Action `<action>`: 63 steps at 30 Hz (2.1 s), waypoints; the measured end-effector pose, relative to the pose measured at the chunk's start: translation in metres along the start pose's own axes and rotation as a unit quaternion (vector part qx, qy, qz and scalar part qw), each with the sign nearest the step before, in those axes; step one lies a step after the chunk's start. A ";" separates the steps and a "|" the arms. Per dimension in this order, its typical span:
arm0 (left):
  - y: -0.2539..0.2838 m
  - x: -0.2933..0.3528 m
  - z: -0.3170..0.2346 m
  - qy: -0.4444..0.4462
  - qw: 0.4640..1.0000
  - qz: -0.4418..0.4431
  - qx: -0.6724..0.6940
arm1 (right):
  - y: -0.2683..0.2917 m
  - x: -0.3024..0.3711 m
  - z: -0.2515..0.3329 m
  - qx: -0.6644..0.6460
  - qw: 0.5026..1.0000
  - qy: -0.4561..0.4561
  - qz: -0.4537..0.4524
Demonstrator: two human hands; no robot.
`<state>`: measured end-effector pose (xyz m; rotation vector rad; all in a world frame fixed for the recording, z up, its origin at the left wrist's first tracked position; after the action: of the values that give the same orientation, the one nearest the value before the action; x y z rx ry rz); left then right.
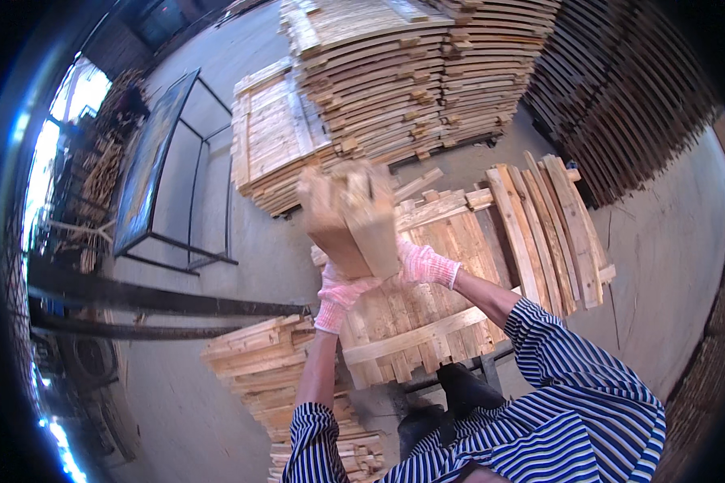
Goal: The person repeatedly picks up small stacks of wooden planks from a metal rack and places them onto a growing pile on the floor. The person wears pink gloves and a striped shirt while moving the planks in a warehouse setting.
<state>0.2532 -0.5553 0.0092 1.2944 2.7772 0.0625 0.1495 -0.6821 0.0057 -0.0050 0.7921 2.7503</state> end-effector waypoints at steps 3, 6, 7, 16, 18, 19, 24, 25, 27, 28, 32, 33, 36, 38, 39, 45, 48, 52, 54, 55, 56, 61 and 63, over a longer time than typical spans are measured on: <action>0.004 -0.019 -0.016 -0.018 0.999 -0.035 0.019 | 0.027 -0.009 0.017 -0.070 0.996 -0.034 -0.035; -0.037 -0.017 -0.024 0.104 0.984 -0.058 0.129 | 0.053 0.023 0.008 -0.165 0.970 -0.128 -0.126; -0.059 -0.014 -0.017 0.150 0.974 -0.064 0.159 | 0.059 0.044 0.001 -0.190 0.953 -0.155 -0.180; -0.211 0.015 0.106 0.408 0.889 -0.009 -0.209 | 0.111 0.157 -0.121 -0.041 0.864 -0.453 -0.217; -0.265 0.015 0.137 0.430 0.900 0.009 -0.073 | 0.126 0.163 -0.158 0.247 0.826 -0.483 -0.154; -0.245 0.019 0.176 0.417 0.907 -0.002 -0.060 | 0.110 0.143 -0.146 0.243 0.839 -0.464 -0.147; -0.234 0.044 0.157 0.319 0.947 0.033 -0.018 | 0.104 0.160 -0.175 0.258 0.854 -0.406 -0.197; -0.229 0.054 0.133 0.341 0.939 0.043 0.016 | 0.113 0.165 -0.182 0.260 0.856 -0.393 -0.212; -0.179 0.102 0.141 0.272 0.958 -0.079 0.045 | 0.091 0.153 -0.176 0.229 0.884 -0.349 -0.210; -0.173 0.125 0.139 0.262 0.956 -0.099 0.091 | 0.092 0.158 -0.178 0.231 0.887 -0.340 -0.210; -0.116 0.256 0.144 0.357 0.872 -0.212 0.259 | 0.105 0.162 -0.177 0.299 0.866 -0.359 -0.178; -0.097 0.299 0.147 0.382 0.843 -0.250 0.285 | 0.109 0.159 -0.172 0.342 0.849 -0.366 -0.168; -0.032 0.447 0.159 0.436 0.850 -0.293 0.025 | 0.077 0.124 -0.114 0.520 0.788 -0.301 -0.130; 0.004 0.552 0.158 0.497 0.801 -0.289 -0.166 | 0.041 0.107 -0.067 0.498 0.827 -0.181 -0.186; 0.015 0.599 0.161 0.534 0.764 -0.298 -0.204 | 0.015 0.100 -0.041 0.444 0.867 -0.116 -0.195; 0.001 0.831 0.199 0.669 0.520 -0.522 0.103 | -0.265 0.154 0.090 0.136 0.985 0.003 0.105; -0.040 0.881 0.232 0.622 0.411 -0.594 0.300 | -0.387 0.221 0.117 0.112 0.942 0.003 0.315; -0.026 0.844 0.245 0.518 0.444 -0.619 0.389 | -0.468 0.307 0.113 0.133 0.851 -0.076 0.502; -0.017 0.826 0.255 0.525 0.472 -0.618 0.347 | -0.489 0.330 0.096 0.147 0.820 -0.130 0.537; -0.020 0.825 0.260 0.527 0.468 -0.619 0.347 | -0.499 0.346 0.088 0.154 0.800 -0.157 0.558; -0.019 0.820 0.271 0.527 0.471 -0.617 0.346 | -0.508 0.354 0.071 0.152 0.791 -0.183 0.564; 0.020 0.767 0.340 0.466 0.440 -0.629 0.440 | -0.573 0.379 -0.064 -0.032 0.697 -0.537 0.473; 0.052 0.741 0.379 0.410 0.434 -0.642 0.482 | -0.614 0.364 -0.101 -0.045 0.674 -0.603 0.425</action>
<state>-0.1490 0.0469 -0.4039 -1.9854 3.5282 -1.4288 -0.0448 -0.1410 -0.4292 2.3703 0.2034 2.4771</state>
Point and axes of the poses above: each hand's wrist, its own x-axis away from the middle knuckle, its own y-axis out of the back of the hand, z = x × y, the point moved 9 cm from there along -x, towards the middle knuckle, and after that the axes turned 6 degrees about -z, right-handed, at the moved point
